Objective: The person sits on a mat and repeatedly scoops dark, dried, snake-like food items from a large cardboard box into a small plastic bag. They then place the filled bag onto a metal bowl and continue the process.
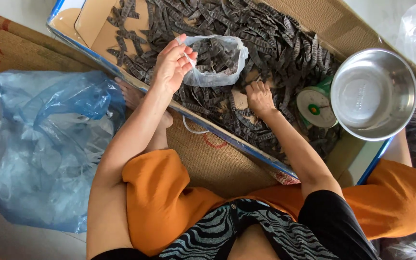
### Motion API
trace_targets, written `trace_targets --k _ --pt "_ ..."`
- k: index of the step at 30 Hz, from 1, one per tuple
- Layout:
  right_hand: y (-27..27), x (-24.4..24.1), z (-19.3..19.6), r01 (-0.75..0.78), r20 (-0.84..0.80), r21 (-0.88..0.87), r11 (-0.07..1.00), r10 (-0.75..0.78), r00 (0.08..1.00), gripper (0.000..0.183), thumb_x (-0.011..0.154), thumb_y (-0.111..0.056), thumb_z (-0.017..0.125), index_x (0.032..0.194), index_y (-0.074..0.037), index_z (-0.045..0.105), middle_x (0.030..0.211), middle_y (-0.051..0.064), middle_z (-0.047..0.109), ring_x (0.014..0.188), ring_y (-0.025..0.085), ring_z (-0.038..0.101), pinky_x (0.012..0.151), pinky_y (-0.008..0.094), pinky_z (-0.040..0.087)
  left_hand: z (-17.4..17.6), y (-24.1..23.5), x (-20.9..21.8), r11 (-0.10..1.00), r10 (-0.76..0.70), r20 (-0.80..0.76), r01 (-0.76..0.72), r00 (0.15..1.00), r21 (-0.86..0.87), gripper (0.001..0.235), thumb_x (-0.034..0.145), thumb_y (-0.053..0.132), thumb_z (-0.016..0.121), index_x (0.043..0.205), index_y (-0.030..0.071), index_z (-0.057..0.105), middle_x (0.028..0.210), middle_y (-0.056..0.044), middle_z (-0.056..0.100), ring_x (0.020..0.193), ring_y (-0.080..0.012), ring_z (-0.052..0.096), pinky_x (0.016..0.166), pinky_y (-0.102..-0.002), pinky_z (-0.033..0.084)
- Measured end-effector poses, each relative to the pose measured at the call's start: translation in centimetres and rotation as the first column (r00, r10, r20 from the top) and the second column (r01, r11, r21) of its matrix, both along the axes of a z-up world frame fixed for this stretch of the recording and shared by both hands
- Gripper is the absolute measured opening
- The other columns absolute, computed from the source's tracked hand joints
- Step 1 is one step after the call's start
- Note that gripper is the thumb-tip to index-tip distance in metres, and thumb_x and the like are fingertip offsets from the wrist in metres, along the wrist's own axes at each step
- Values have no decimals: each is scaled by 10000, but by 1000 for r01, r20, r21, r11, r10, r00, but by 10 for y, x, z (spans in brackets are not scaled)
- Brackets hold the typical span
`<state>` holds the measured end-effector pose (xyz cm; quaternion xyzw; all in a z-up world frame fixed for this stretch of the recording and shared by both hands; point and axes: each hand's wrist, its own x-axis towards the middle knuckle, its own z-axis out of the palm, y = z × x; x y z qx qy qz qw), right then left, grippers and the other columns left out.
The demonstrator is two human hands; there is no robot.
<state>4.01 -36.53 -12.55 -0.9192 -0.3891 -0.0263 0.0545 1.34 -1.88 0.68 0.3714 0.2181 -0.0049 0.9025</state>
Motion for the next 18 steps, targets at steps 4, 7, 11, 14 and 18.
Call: trace_targets --k 4,7,11,14,18 --pt "30 -15 -12 110 -412 21 994 -92 907 173 989 1 560 1156 36 586 1103 229 623 879 321 652 700 407 588 -3 -7 6 1000 -6 20 6 1000 -7 533 973 110 652 1479 27 508 950 -81 700 981 -260 718 931 -428 577" --pt "62 -33 -21 -70 -114 -32 997 66 991 207 848 70 561 1043 18 603 1025 198 639 938 297 658 704 341 604 -5 -8 15 1000 5 54 -4 999 -13 542 979 130 651 1488 37 490 957 -80 702 996 -260 715 940 -422 570" --pt "82 -63 -7 -258 -133 -66 964 248 960 168 934 -42 588 1099 -15 574 1056 162 631 1018 301 658 846 412 589 -5 -2 18 999 16 95 -12 995 -47 547 984 162 643 1487 19 485 958 -70 697 983 -252 709 910 -424 564" --pt "110 -67 17 -216 -58 52 975 219 974 434 875 -218 624 1217 27 520 1107 200 630 1066 351 642 877 441 581 1 -13 18 997 24 93 -17 995 -77 575 959 178 645 1487 46 460 957 -75 698 974 -240 709 896 -416 565" --pt "158 -64 35 -57 -138 -111 992 41 990 990 738 -480 739 1446 67 314 1282 281 558 1193 426 558 905 533 524 20 -43 24 999 -23 114 26 993 -21 601 951 139 670 1496 -5 460 957 -106 692 944 -258 703 927 -422 577"
